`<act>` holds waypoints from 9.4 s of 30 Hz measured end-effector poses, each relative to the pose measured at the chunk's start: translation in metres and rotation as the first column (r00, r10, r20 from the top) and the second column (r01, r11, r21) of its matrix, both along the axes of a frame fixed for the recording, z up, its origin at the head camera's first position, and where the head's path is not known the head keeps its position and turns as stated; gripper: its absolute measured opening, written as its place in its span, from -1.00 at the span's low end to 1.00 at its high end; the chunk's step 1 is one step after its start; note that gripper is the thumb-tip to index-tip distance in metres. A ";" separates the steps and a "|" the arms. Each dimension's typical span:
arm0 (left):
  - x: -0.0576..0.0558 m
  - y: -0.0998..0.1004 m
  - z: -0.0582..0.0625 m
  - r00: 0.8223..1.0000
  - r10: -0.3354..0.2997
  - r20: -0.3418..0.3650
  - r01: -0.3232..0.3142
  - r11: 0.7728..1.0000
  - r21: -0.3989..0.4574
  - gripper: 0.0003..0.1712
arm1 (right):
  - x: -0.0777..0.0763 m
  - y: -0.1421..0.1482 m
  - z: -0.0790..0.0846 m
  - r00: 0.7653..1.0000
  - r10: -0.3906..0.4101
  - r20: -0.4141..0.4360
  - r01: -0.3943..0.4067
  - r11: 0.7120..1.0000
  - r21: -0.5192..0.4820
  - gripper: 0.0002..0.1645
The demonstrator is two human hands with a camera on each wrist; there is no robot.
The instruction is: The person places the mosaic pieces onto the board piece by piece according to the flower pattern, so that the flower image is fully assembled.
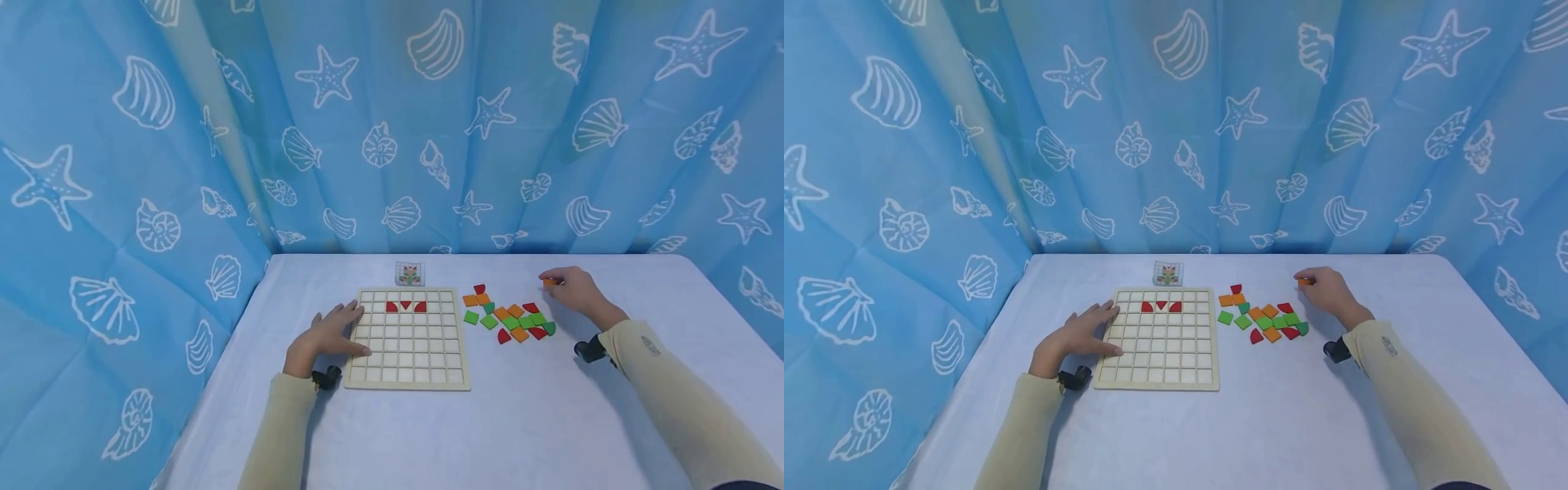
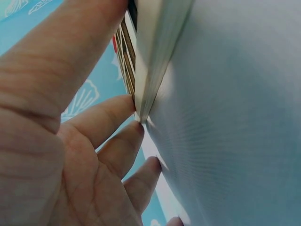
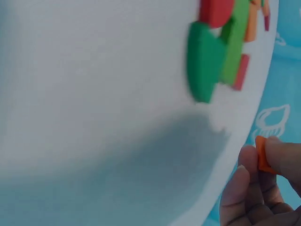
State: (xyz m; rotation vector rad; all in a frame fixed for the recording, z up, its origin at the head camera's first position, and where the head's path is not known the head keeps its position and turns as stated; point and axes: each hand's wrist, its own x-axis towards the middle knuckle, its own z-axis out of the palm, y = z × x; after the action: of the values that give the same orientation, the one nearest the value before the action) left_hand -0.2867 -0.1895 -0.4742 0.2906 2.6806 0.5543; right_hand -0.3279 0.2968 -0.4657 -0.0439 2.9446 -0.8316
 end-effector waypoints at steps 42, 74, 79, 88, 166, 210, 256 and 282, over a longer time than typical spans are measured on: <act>-0.003 -0.002 -0.001 1.000 -0.001 -0.001 0.001 1.000 -0.006 0.16 | -0.026 -0.113 0.026 0.985 0.167 -0.031 -0.168 0.986 -0.022 -0.78; -0.001 0.001 0.002 1.000 0.003 0.002 -0.003 1.000 0.007 0.15 | -0.002 -0.244 -0.001 0.907 0.415 -0.070 -0.420 0.884 -0.203 -0.80; -0.001 0.000 0.003 1.000 -0.009 -0.005 0.009 1.000 -0.002 0.14 | -0.002 -0.254 -0.005 0.907 0.414 -0.080 -0.422 0.887 -0.188 -0.83; 0.001 0.001 0.006 1.000 -0.011 -0.001 0.011 1.000 0.000 0.14 | 0.000 -0.263 -0.010 0.914 0.398 -0.074 -0.404 0.884 -0.234 -0.92; -0.003 -0.001 0.000 1.000 0.011 -0.004 -0.011 1.000 0.011 0.17 | 0.010 -0.182 0.002 0.925 0.379 -0.036 -0.379 0.904 -0.199 -0.72; -0.004 -0.002 -0.007 1.000 0.021 0.009 -0.021 1.000 -0.004 0.17 | -0.014 -0.116 -0.019 0.987 0.153 0.047 -0.138 0.964 -0.228 -0.70; -0.003 0.001 -0.002 1.000 0.010 -0.009 -0.010 1.000 0.008 0.16 | -0.025 -0.119 -0.023 0.980 0.153 0.127 -0.133 0.979 -0.157 -0.70; -0.004 -0.001 -0.004 1.000 0.018 -0.013 -0.018 1.000 -0.002 0.18 | -0.025 -0.131 0.006 0.990 0.099 0.098 -0.092 0.993 -0.070 -0.65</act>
State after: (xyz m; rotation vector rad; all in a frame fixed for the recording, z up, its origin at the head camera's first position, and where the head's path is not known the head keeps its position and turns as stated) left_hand -0.2909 -0.1901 -0.4782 0.2703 2.6989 0.5575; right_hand -0.3526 0.1660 -0.4594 -0.1415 2.7965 -0.8889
